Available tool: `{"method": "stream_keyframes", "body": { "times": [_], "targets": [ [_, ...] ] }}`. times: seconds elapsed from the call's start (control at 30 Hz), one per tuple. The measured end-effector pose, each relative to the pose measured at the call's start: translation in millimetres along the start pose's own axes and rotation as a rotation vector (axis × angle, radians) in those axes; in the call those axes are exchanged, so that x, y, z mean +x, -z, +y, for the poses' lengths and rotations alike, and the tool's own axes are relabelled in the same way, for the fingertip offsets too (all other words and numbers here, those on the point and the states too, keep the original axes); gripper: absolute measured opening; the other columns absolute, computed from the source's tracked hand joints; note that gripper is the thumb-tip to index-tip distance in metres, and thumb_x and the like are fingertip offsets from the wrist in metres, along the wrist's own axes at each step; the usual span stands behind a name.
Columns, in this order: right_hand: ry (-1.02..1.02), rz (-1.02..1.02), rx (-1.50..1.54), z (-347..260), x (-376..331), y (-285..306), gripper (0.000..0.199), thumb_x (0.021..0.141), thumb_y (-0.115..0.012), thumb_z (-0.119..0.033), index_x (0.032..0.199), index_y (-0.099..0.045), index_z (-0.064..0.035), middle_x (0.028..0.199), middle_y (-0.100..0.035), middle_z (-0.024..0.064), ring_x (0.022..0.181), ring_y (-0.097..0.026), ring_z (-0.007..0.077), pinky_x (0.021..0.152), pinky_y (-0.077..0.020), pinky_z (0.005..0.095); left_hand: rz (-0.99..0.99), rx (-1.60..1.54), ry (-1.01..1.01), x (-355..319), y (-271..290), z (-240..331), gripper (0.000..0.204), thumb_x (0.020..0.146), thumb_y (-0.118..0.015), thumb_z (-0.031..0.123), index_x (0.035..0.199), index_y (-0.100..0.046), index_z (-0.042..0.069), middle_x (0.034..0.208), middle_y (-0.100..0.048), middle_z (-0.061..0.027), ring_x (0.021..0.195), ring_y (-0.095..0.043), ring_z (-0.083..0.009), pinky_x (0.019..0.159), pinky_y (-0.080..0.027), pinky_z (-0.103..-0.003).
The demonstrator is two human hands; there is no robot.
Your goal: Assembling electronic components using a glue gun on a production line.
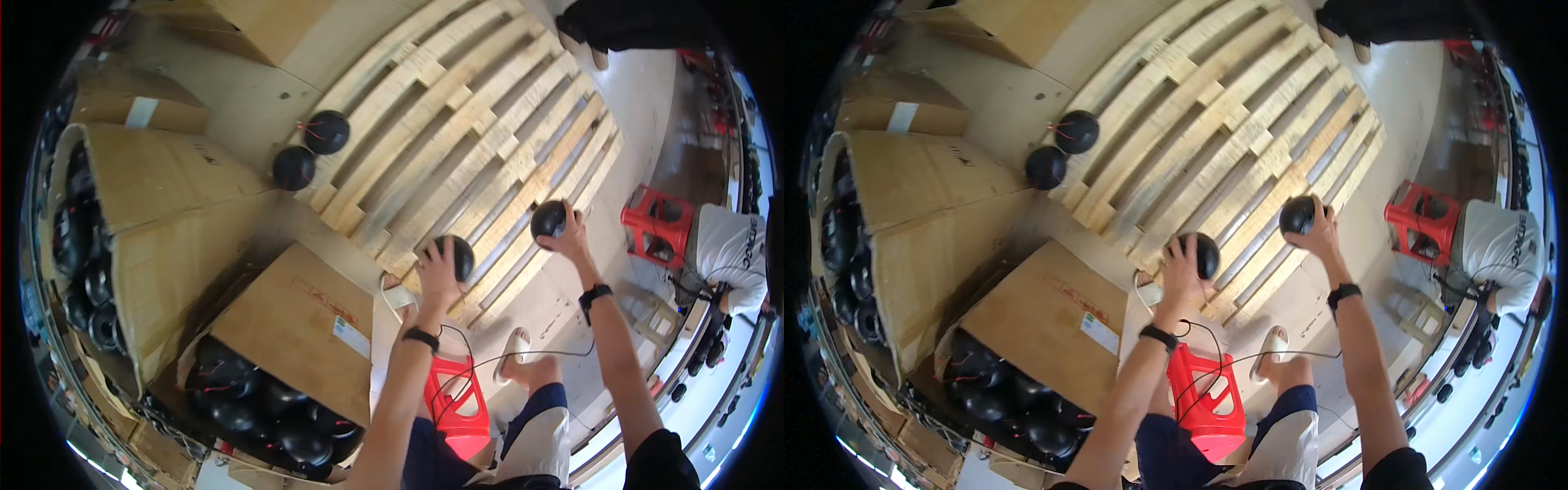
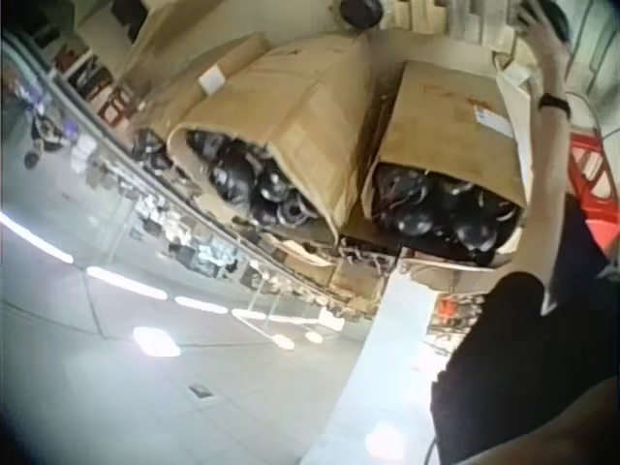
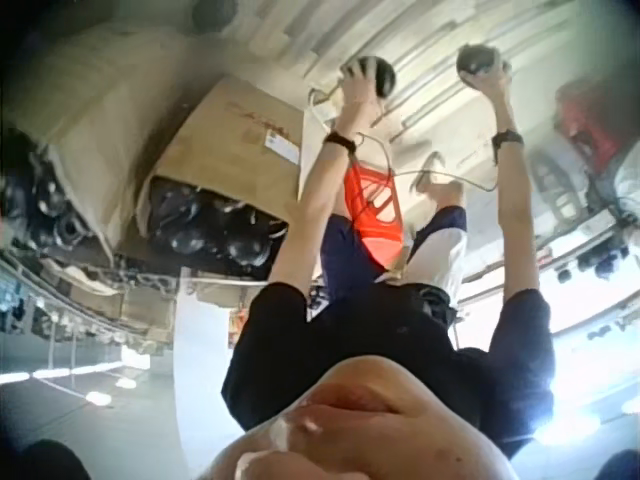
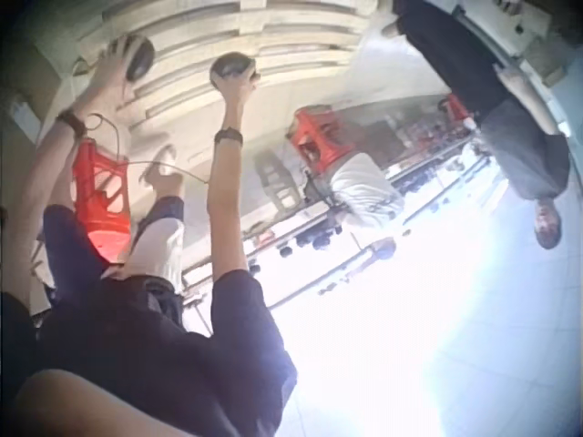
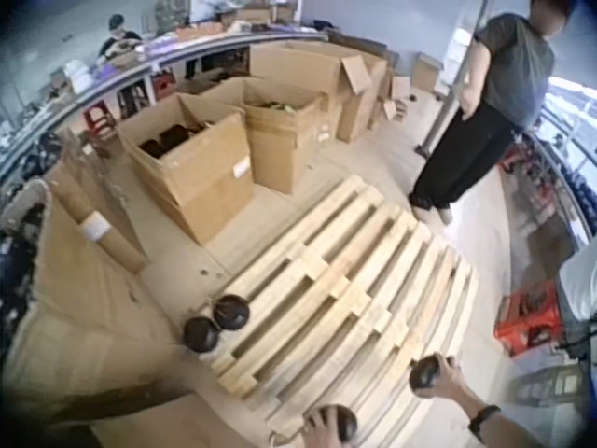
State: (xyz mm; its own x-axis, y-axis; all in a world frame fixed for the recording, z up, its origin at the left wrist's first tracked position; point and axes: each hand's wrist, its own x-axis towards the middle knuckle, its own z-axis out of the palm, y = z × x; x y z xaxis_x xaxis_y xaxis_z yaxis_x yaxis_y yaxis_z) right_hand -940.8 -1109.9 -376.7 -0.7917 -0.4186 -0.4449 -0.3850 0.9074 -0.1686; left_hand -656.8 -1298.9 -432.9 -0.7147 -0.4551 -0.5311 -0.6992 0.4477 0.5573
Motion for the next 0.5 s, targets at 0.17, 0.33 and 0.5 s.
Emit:
{"method": "stream_keyframes", "body": {
  "times": [0.17,0.33,0.5],
  "targets": [
    [0.251,0.017,-0.148,-126,117,96,0.12,0.053,-0.092,-0.039,0.154,-0.03,-0.0174,0.143,-0.044,0.0252,0.129,-0.045,0.0533,0.105,-0.0435,0.0561,0.221,0.139,0.117,113,134,-29,0.117,0.057,-0.092,0.032,0.153,-0.026,0.018,0.151,-0.029,-0.0275,0.131,-0.039,-0.051,0.103,-0.042,-0.059],
    [0.574,0.091,-0.423,-266,239,66,0.107,0.055,-0.088,-0.03,0.149,-0.035,-0.0291,0.142,-0.041,0.024,0.121,-0.047,0.0546,0.097,-0.0478,0.0596,0.426,0.192,0.115,261,207,-71,0.116,0.057,-0.092,0.038,0.152,-0.027,0.02,0.15,-0.032,-0.0258,0.126,-0.045,-0.0499,0.102,-0.044,-0.057],
    [0.778,0.028,-0.456,-360,371,-14,0.109,0.054,-0.089,-0.032,0.15,-0.037,-0.0365,0.15,-0.036,0.0221,0.126,-0.046,0.0517,0.097,-0.0491,0.0593,0.37,0.268,0.28,383,221,-88,0.117,0.059,-0.093,0.045,0.152,-0.026,0.02,0.145,-0.039,-0.0227,0.128,-0.046,-0.0478,0.107,-0.04,-0.056]
  ]
}}
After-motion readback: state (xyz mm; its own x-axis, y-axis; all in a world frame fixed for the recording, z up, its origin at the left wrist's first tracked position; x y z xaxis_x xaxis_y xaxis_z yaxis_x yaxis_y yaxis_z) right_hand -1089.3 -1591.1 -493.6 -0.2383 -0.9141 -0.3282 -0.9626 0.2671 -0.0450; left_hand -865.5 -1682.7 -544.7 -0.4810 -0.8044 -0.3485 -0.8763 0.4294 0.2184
